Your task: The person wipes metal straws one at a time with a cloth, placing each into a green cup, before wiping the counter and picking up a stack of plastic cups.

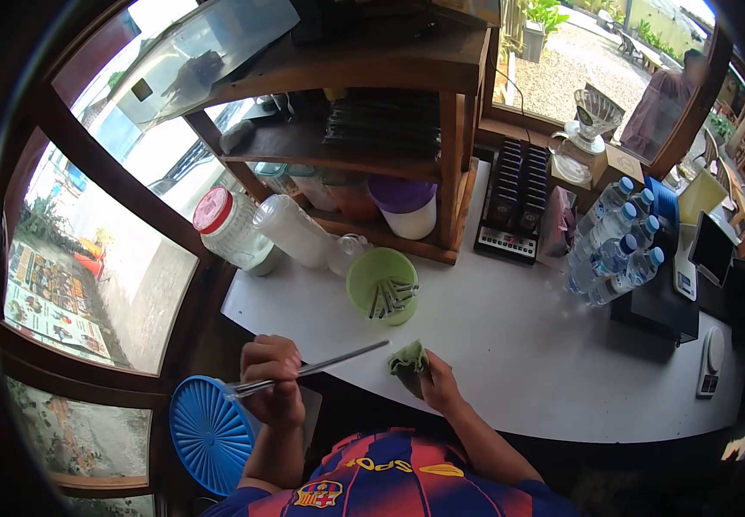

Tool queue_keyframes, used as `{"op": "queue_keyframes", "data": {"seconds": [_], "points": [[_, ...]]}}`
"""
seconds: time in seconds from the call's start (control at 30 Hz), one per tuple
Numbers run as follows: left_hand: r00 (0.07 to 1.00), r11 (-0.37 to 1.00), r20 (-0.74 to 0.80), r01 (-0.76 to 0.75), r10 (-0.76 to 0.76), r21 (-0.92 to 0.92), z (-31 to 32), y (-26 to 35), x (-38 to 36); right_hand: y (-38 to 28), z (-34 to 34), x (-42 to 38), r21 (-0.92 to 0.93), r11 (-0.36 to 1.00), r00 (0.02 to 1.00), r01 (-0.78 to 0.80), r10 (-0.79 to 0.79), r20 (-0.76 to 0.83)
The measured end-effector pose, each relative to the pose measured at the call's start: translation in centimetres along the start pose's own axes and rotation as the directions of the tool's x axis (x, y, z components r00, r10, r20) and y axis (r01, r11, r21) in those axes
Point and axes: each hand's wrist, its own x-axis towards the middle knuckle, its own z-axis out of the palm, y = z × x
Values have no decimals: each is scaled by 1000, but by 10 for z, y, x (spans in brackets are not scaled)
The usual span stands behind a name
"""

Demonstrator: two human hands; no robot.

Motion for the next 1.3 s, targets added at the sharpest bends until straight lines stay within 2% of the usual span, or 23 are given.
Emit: {"op": "queue_keyframes", "data": {"seconds": [0.07, 0.13, 0.2, 0.23, 0.37, 0.47, 0.57, 0.67, 0.73, 0.77, 0.87, 0.9, 0.97, 1.1, 1.2, 1.3], "points": [[994, 987, -26, -99, 103, 124, -10, -9, 29, -2, -1, 2, 41, 997, 997, -60, 62, -48], [985, 922, 169, -92, 30, 375, -17, -25, 53, 0, 2, 0, 110, 988, 985, -107, 121, -122], [922, 939, 386, -108, -27, 325, -7, -59, 68, 12, 8, 0, 206, 971, 963, -121, 165, -214], [871, 932, 480, -85, -101, 351, -1, -72, 68, 11, 10, 1, 235, 964, 951, -121, 180, -250], [665, 937, 732, -143, -148, 319, 17, -126, 51, 17, 14, 3, 280, 957, 907, -79, 185, -379], [555, 952, 813, -117, -174, 284, 26, -144, 52, 16, 15, 3, 230, 970, 847, -74, 183, -500], [445, 996, 892, 66, -78, 55, 24, -151, 76, -4, 8, 7, 199, 978, 773, -59, 171, -611], [294, 989, 956, 145, -15, -29, 16, -149, 88, -20, -8, 14, 189, 980, 726, -57, 171, -666], [202, 998, 979, 70, -13, -1, 19, -157, 81, -21, -14, 18, 232, 972, 701, -48, 198, -686], [159, 999, 987, 30, -18, 14, 22, -161, 77, -14, -14, 19, 189, 980, 680, -61, 179, -711], [181, 992, 983, -116, -18, 39, 40, -166, 74, -11, -8, 26, 109, 987, 650, -120, 161, -742], [255, 998, 966, -63, 32, -17, 47, -172, 71, -10, -5, 28, 75, 988, 633, -134, 144, -760], [277, 995, 957, -68, 83, -67, 57, -177, 70, -6, 0, 31, 9, 987, 598, -163, 106, -794], [295, 988, 943, -46, 155, -149, 68, -187, 64, 9, 0, 30, 19, 980, 558, -200, 130, -820], [335, 984, 930, 30, 154, -173, 70, -192, 59, 3, 0, 34, 7, 974, 554, -228, 136, -822], [359, 945, 932, 290, 38, -151, 67, -191, 65, 1, 1, 40, -1, 976, 555, -218, 123, -823]]}}
